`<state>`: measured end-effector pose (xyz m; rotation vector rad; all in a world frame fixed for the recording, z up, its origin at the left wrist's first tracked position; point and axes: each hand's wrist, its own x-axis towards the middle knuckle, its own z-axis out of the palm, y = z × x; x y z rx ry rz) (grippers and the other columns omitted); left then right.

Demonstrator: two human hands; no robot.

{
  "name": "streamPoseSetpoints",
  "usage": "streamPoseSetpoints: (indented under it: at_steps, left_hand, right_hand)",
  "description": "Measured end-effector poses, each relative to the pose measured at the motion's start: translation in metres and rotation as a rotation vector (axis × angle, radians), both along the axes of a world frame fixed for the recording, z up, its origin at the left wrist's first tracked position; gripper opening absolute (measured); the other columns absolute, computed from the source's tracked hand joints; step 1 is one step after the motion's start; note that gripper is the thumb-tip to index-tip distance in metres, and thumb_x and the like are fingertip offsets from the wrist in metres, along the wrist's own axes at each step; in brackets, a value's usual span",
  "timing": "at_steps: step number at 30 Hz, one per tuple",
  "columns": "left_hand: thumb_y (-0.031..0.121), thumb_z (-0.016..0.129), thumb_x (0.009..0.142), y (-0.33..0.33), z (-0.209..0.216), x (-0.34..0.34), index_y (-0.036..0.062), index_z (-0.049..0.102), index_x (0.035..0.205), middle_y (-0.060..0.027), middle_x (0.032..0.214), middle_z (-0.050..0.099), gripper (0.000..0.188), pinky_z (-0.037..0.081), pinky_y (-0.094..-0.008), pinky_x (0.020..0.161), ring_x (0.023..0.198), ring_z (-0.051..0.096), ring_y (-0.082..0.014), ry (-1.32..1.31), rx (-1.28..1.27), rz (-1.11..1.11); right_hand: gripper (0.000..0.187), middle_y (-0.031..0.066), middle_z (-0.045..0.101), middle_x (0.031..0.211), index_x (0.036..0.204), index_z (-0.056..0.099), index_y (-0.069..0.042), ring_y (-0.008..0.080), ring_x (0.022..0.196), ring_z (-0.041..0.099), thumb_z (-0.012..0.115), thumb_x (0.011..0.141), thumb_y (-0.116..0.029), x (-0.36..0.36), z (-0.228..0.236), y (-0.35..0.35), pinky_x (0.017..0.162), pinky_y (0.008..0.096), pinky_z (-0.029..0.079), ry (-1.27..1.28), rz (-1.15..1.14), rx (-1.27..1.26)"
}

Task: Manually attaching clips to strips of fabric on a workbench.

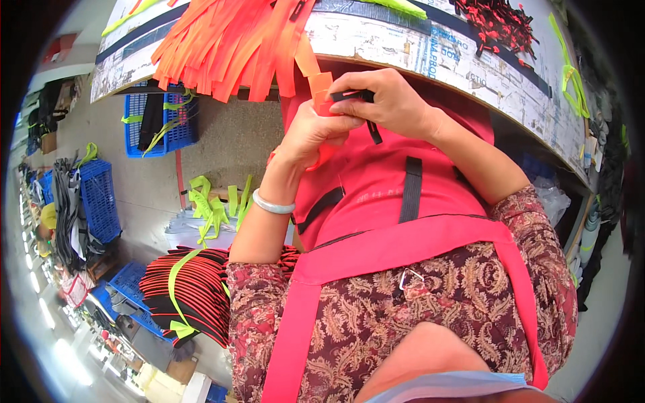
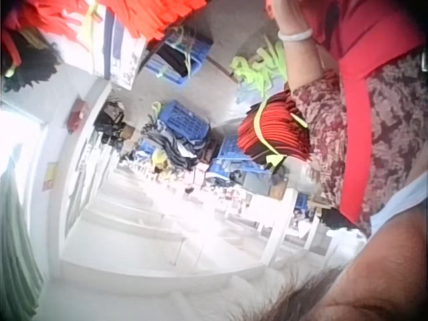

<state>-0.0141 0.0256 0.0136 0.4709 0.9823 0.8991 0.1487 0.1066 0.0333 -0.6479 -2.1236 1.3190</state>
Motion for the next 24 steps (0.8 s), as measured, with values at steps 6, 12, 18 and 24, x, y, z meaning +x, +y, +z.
streamPoseSetpoints:
  at_steps: [6,12,18,24]
  left_hand:
    - [0.006,0.068,0.082,-0.003,0.002,-0.001,0.0035,0.061,0.096,-0.0005,0.076,0.058,0.016,0.038,-0.0221,0.052,0.057,0.05,-0.0078,-0.059,0.033,-0.009]
    - [0.02,0.058,0.093,0.0,0.007,-0.034,-0.0033,0.064,0.107,-0.0094,0.089,0.068,0.027,0.054,-0.0283,0.072,0.077,0.066,-0.015,0.183,0.179,0.21]
    - [0.006,0.072,0.082,-0.005,0.007,-0.008,0.0002,0.069,0.095,0.0007,0.079,0.065,0.015,0.046,-0.0206,0.06,0.068,0.057,-0.0047,0.429,0.336,0.171]
    - [0.005,0.067,0.086,-0.012,-0.003,-0.001,0.0007,0.067,0.089,0.0024,0.076,0.063,0.005,0.045,-0.0209,0.06,0.067,0.054,-0.0039,0.331,0.303,0.194]
  right_hand:
    - [0.027,0.0131,0.066,0.078,0.095,0.063,0.004,0.0179,0.073,0.063,0.068,0.083,-0.02,0.012,0.007,0.011,0.069,0.0309,0.049,-0.219,0.111,-0.337]
    - [0.03,0.0077,0.063,0.078,0.093,0.062,0.005,0.0126,0.073,0.056,0.068,0.084,-0.022,0.023,0.006,0.018,0.071,0.028,0.047,-0.174,0.025,-0.302]
    - [0.02,0.0133,0.058,0.074,0.096,0.06,0.002,0.0204,0.069,0.055,0.059,0.09,-0.017,0.014,0.008,0.001,0.067,0.0321,0.046,-0.106,0.036,-0.132]
    - [0.016,0.0185,0.056,0.071,0.091,0.057,0.002,0.0319,0.062,0.047,0.058,0.088,-0.014,0.017,0.003,-0.005,0.061,0.0368,0.044,-0.183,0.117,-0.071]
